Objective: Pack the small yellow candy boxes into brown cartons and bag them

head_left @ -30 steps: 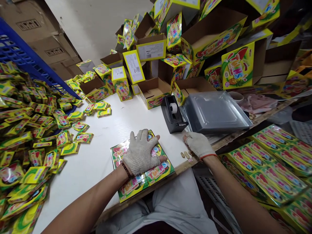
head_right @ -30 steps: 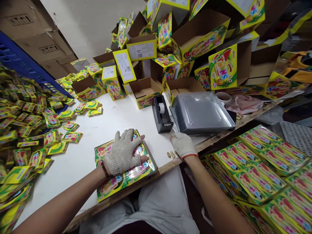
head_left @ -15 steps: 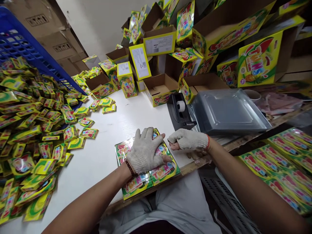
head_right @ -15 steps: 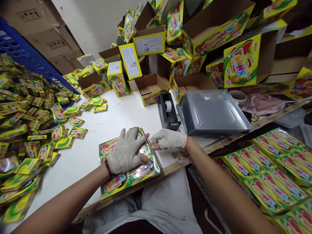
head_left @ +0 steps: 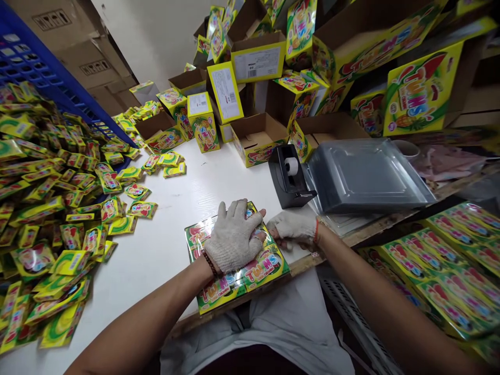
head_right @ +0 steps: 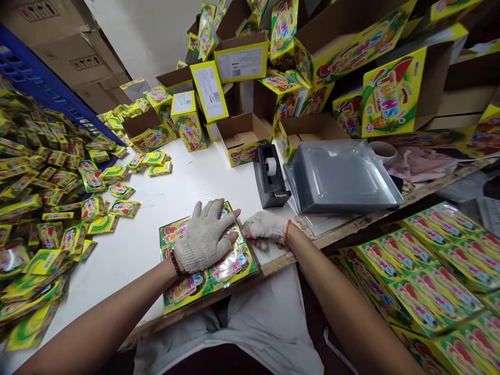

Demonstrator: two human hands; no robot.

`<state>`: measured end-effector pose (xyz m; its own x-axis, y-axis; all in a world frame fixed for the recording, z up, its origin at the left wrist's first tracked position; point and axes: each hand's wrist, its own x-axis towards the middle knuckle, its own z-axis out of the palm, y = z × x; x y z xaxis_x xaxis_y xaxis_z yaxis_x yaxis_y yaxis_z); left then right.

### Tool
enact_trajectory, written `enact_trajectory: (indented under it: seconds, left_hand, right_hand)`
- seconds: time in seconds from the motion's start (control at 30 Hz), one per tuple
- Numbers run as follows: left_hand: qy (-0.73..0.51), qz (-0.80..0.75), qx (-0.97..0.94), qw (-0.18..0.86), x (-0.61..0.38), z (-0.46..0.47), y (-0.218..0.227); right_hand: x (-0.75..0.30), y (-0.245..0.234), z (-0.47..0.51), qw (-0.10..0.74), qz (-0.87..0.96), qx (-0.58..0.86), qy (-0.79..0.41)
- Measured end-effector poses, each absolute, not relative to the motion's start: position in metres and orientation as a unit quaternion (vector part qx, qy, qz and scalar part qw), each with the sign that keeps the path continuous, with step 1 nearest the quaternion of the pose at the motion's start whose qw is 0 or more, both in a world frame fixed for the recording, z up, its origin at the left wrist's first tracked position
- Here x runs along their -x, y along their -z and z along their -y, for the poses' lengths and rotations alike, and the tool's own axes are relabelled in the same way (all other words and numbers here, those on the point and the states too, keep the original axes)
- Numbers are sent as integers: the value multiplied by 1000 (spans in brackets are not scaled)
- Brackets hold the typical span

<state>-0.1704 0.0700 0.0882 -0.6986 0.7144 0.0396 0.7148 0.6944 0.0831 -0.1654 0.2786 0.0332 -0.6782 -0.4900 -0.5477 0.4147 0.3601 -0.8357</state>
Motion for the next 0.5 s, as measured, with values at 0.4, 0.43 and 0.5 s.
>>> enact_trajectory:
  seconds: [0.4, 0.43, 0.5]
  left_hand:
    - [81, 804, 589, 18, 118, 20, -90]
    - [99, 799, 590, 55, 113, 29, -84]
    - [138, 785, 591, 121, 108, 41, -72]
  right_hand:
    - [126, -82, -314, -5, -882, -182, 435]
    - [128, -87, -319, -80, -884, -202, 414]
    - [136, -90, -324, -132, -876, -238, 398]
